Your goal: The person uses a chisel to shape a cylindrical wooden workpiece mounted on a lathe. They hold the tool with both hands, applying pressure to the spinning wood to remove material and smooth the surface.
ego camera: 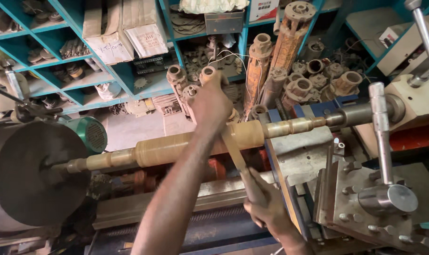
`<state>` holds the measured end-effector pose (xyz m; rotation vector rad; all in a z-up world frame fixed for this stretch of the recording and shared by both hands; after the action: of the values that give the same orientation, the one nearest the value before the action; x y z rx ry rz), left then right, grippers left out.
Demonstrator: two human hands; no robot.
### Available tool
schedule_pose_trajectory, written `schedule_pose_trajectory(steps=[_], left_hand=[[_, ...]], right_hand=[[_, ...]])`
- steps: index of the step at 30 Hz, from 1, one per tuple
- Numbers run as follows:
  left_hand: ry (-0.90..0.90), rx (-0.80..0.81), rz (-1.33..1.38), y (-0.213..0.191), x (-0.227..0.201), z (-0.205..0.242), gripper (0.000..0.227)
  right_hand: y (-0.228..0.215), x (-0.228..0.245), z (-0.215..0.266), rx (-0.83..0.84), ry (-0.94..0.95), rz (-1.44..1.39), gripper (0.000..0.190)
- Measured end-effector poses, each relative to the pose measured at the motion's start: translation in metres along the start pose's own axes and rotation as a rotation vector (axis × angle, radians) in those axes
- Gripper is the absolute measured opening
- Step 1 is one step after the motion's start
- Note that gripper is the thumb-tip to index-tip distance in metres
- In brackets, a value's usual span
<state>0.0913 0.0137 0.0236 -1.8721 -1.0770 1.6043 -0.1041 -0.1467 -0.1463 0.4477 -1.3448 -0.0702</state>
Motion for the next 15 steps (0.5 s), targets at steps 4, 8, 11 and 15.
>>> schedule_pose_trajectory(steps=[4,8,11,15], left_hand=[[0.079,-0.079,-0.019,-0.004,-0.005,0.023,0.03],[0.061,-0.146,-0.058,-0.019,0.0,0.0,0.027],[0.029,-0.139,-0.103,-0.025,0.004,-0.014,0.024],[0.025,-0.018,-0.006,-0.009,0.005,0.006,0.014]], right_hand=[[0.002,0.012,0.014,0.057,-0.087,-0.028,0.096],[0.006,0.012,-0.013,0.03,0.007,0.043,0.096],[0.018,0.017,-0.021,0.077,-0.056,-0.039,0.096],[0.013,0.006,0.005,0.049,0.01,-0.028,0.096]])
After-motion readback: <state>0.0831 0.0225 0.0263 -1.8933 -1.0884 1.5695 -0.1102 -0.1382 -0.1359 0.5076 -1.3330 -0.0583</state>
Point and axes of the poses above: each hand's wrist, its own z-axis away from the middle knuckle, its own y-axis out of the palm, x = y × z, the point moved 8 cm from there along -z, towards the middle knuckle, and after that the axes turned 4 degrees about -z, right-handed, at the moved point
